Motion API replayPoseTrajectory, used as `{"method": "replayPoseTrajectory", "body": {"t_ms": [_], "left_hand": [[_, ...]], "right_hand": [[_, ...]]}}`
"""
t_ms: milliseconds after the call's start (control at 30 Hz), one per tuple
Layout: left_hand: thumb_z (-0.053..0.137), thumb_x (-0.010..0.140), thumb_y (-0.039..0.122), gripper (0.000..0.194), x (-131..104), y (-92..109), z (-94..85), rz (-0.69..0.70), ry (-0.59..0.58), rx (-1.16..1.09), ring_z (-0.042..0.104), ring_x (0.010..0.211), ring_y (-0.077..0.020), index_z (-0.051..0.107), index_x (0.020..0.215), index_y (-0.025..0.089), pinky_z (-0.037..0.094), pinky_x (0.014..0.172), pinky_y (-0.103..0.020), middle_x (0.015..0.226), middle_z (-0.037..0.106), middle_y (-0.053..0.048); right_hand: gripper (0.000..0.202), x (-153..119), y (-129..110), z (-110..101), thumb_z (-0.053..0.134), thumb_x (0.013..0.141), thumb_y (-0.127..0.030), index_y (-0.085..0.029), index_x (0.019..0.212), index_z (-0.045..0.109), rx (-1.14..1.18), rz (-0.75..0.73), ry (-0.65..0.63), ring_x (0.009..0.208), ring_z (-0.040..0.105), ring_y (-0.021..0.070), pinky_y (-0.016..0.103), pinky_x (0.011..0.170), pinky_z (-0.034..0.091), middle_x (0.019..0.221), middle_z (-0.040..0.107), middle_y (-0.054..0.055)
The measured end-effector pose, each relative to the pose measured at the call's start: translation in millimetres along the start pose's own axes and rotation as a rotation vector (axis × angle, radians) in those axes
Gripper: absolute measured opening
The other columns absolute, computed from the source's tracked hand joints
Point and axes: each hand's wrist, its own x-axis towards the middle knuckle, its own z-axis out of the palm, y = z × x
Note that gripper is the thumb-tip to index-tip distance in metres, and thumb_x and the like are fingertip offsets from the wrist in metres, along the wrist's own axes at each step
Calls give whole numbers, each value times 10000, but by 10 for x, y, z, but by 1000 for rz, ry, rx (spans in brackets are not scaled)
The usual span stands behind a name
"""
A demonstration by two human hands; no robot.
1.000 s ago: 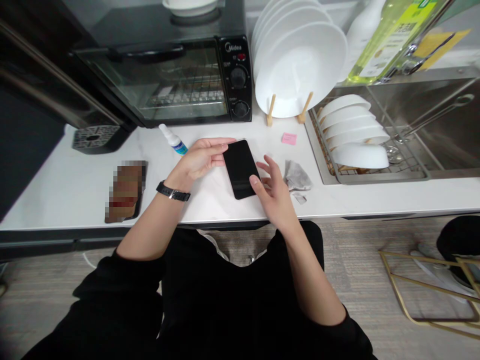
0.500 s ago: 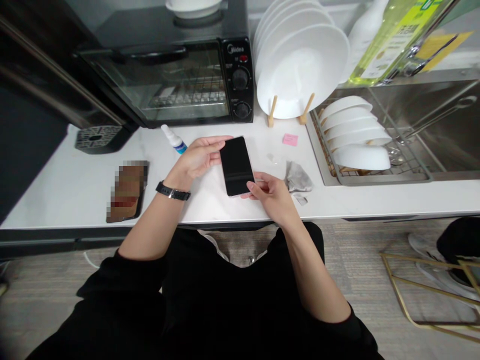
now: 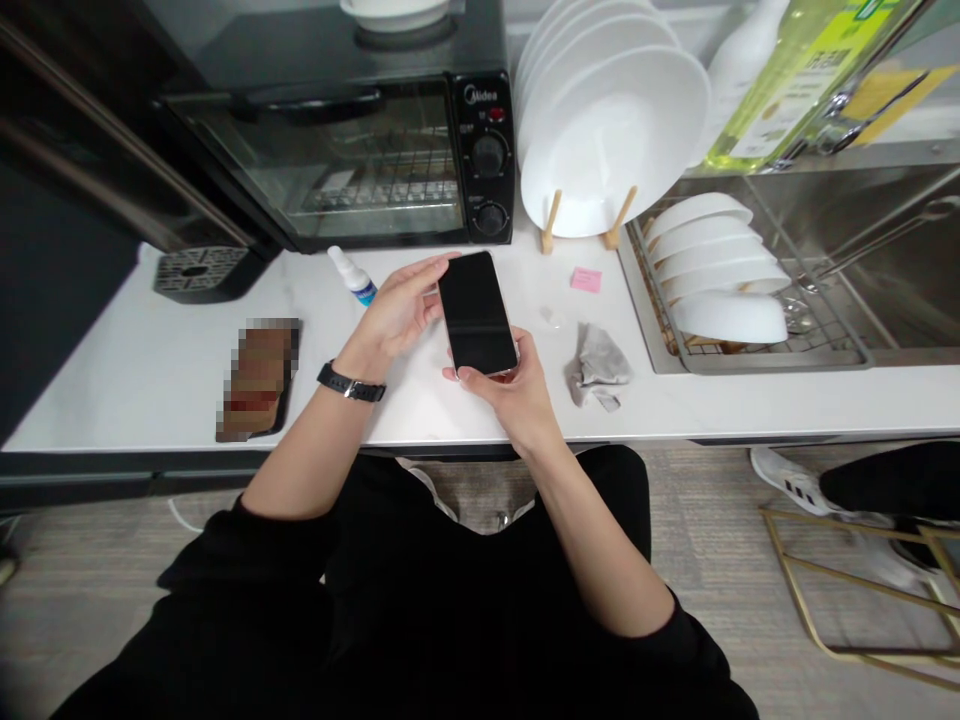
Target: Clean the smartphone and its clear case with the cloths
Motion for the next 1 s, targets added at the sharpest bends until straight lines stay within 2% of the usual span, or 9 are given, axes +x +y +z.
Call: {"method": "replayPoseTrajectory", "body": {"t_ms": [133, 267, 333, 400, 467, 600, 767, 900, 1000], "left_hand": [[102, 1173, 645, 724, -114, 30, 239, -79, -111, -142, 818, 1047, -200, 412, 1750, 337, 640, 846, -322, 1282, 818, -94], [271, 1161, 689, 687, -171, 12, 316, -124, -138, -385, 813, 1161, -247, 340, 1773, 385, 643, 971, -389, 1374, 802, -87], [333, 1167, 645, 640, -153, -9, 272, -170, -138, -563, 822, 1136, -257, 415, 1743, 378, 639, 1006, -418, 1358, 810, -89], [346, 1168, 622, 624, -122, -30, 217, -228, -141, -699, 834, 1079, -264, 444, 1732, 373, 644, 1008, -444, 1360, 809, -100], [351, 1163, 629, 637, -95, -47, 181, -263, -149, -751, 842, 1025, -268, 431, 1743, 376, 653, 984, -456, 1368, 807, -113], [320, 1164, 637, 659, -81, -73, 189, -269, -150, -749, 845, 990, -271, 409, 1757, 364, 663, 942, -447, 1313, 823, -117], [295, 1166, 625, 642, -84, -108, 261, -322, -147, -723, 845, 989, -278, 457, 1728, 361, 671, 903, -433, 1157, 846, -87], [331, 1175, 583, 612, -78, -128, 320, -330, -91, -750, 835, 1118, -285, 460, 1729, 357, 633, 1052, -474, 1298, 833, -82], [338, 1180, 568, 616, -71, -154, 376, -355, -76, -768, 815, 1217, -306, 452, 1738, 331, 580, 1154, -521, 1388, 808, -95]], "right_hand": [[759, 54, 41, 75, 1021, 691, -593, -330, 1230, 556, 91, 62, -29, 1131, 859, 276, 527, 1143, 662, 1221, 844, 17], [712, -124, -134, -26, 829, 881, -737, -307, 1373, 546, -195, 36, -173, 1017, 868, 253, 468, 945, 720, 1314, 817, 78], [578, -275, -282, -276, 715, 1007, -686, -264, 1393, 630, -515, -84, -148, 934, 852, 252, 448, 844, 710, 1287, 819, 113], [371, -388, -397, -658, 630, 1091, -576, -246, 1154, 787, -888, -318, 89, 1035, 816, 287, 474, 889, 678, 1206, 832, 125], [358, -425, -438, -1079, 655, 1078, -523, -237, 1207, 828, -1226, -533, 303, 1213, 748, 369, 607, 1058, 601, 1274, 801, 165], [310, -311, -404, -1508, 694, 1061, -450, -194, 1104, 864, -1363, -635, 261, 1051, 764, 378, 607, 969, 612, 1116, 835, 170], [236, -7, -409, -806, 693, 1082, -380, -207, 1064, 853, -1223, -864, 408, 1034, 794, 332, 518, 938, 634, 1105, 874, 142], [414, 147, -225, -103, 492, 1159, -342, -152, 1342, 810, -1319, -786, -4, 1309, 763, 343, 555, 1109, 623, 1400, 821, 160], [670, 222, -100, 66, 394, 1181, -488, -31, 1646, 548, -1399, -720, -213, 1654, 485, 362, 632, 1350, 408, 1746, 509, 227]]}}
